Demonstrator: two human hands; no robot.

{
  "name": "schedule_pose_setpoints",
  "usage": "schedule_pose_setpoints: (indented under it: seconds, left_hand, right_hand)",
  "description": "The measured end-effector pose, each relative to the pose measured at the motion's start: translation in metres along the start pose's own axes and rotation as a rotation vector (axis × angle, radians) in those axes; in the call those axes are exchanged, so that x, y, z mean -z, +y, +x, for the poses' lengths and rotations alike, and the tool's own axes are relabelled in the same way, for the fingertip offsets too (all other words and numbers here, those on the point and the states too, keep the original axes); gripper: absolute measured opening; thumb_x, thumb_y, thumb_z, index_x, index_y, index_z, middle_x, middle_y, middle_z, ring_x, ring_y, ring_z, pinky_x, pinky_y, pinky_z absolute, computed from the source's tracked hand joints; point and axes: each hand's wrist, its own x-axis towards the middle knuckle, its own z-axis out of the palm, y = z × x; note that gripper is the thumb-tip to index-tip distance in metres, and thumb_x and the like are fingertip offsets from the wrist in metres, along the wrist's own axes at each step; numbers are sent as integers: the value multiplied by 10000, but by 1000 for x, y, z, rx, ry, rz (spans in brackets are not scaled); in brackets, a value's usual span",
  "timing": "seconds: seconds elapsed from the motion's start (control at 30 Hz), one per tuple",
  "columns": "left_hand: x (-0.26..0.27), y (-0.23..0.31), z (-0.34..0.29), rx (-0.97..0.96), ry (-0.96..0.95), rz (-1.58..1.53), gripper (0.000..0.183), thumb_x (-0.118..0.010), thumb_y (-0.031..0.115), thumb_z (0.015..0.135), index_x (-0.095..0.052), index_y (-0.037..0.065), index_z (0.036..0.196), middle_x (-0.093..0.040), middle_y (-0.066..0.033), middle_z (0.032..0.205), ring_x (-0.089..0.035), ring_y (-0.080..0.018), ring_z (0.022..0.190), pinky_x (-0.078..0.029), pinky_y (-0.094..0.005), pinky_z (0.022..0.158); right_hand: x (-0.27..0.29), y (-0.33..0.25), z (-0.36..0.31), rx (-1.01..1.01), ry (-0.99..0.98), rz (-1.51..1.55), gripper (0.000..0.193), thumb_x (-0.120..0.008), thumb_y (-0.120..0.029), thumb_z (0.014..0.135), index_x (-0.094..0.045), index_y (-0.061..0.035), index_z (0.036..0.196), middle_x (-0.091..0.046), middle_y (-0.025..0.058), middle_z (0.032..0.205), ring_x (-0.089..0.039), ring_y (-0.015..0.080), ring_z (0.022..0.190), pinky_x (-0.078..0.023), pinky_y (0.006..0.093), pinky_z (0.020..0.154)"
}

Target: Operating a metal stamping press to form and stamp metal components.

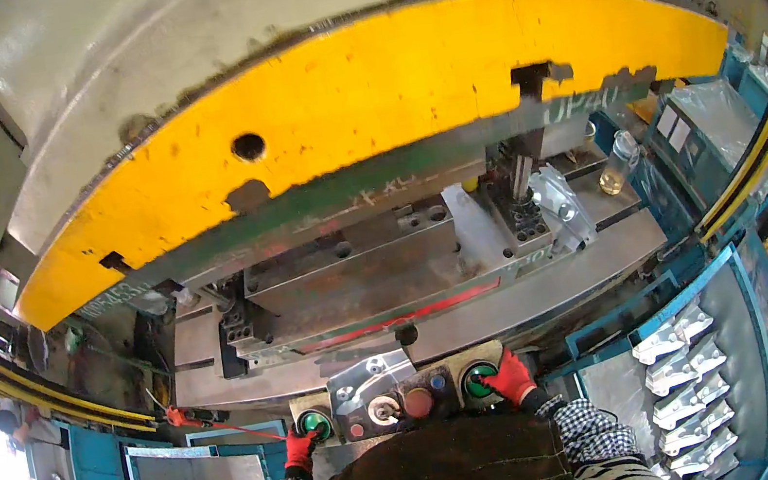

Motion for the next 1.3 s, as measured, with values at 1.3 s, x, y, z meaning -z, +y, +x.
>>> schedule_pose_setpoints:
  seconds: [1.3]
  left_hand:
    - [-77,530,62,-1177,242,53,399,-606,-55,922,-599,-37,1321,-665,-177,1255,-645,-270,1164,-506,-374,1016]
  right_hand:
    - [318,130,206,-129,598,133,900,-813,-423,918,-425,69,1564,-495,279,1574,-488,378,1461,-419,448,1184]
